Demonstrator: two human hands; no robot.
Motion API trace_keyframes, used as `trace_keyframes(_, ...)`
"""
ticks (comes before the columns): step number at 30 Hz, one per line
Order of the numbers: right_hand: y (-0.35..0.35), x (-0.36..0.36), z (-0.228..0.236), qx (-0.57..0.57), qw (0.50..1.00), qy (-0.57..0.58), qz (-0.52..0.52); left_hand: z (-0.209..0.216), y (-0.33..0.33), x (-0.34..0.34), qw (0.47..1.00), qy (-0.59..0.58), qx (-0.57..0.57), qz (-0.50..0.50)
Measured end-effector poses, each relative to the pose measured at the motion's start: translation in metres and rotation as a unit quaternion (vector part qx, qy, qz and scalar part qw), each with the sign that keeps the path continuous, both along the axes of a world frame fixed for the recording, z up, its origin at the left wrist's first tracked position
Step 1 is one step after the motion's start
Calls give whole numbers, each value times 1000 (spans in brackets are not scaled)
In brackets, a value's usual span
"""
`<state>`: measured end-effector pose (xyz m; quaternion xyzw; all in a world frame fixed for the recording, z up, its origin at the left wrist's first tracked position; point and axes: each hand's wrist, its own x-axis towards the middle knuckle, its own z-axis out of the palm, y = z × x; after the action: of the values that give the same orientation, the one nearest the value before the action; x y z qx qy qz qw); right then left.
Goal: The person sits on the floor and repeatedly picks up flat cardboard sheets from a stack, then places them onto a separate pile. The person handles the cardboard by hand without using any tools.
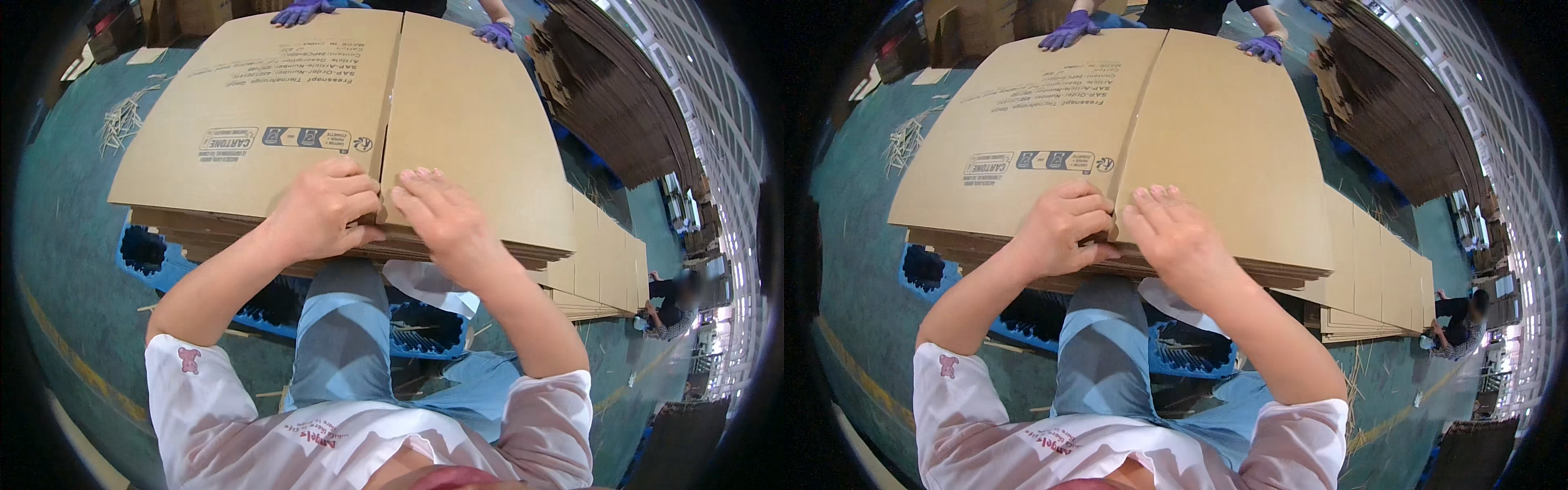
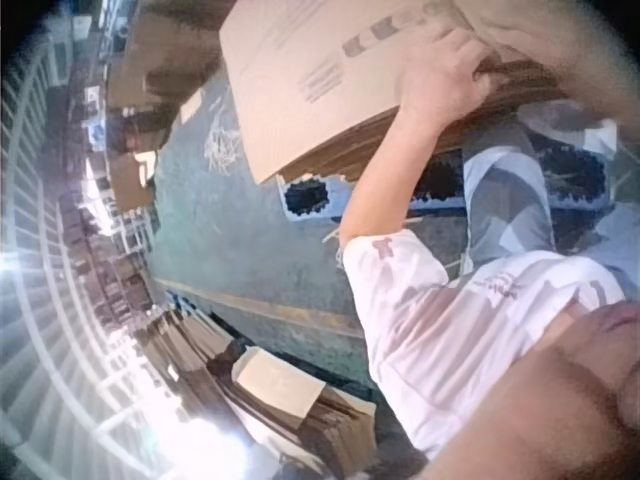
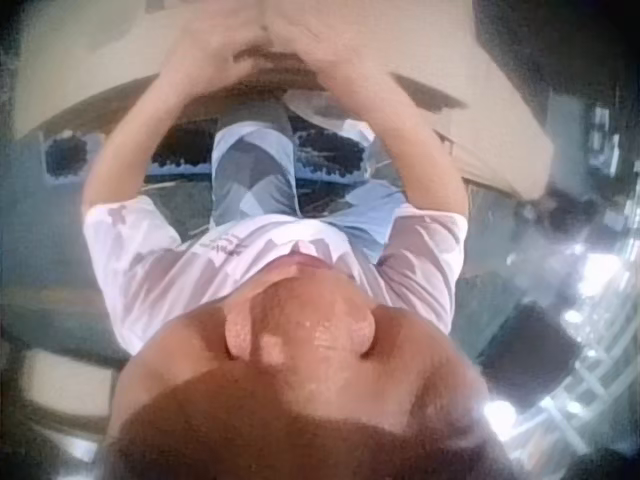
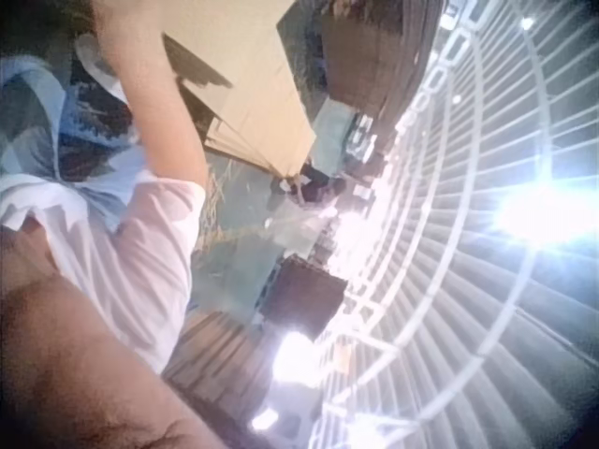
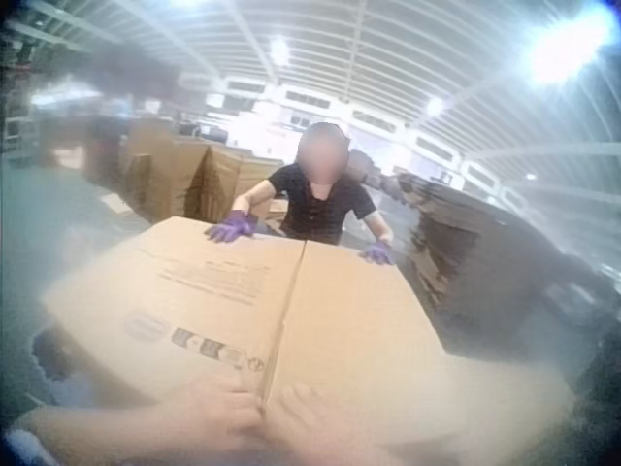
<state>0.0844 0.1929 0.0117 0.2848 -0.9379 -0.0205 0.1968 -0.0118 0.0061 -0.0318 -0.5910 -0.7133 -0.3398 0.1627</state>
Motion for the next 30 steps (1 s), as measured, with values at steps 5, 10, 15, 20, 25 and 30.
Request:
trace_keyframes(5,3,6,0,18,1000,-13,9,-1,-1,-2,999,29,29,5)
trace_keyframes(10,3,5,5,2,999,-43,2,-5,-1,0,999,-10,33,26)
trace_keyframes(15,4,5,18,-17,996,-85,4,3,-3,8,982,-168,30,85)
trace_keyframes(20,9,4,26,-62,981,-186,8,5,-2,2,997,-69,10,41)
trace_keyframes(25,0,-59,52,-42,917,-369,-142,5,-5,-1,997,-70,-26,25)
trace_keyframes(30,40,-163,-31,-46,992,-53,-103,12,5,2,998,-57,-39,12)
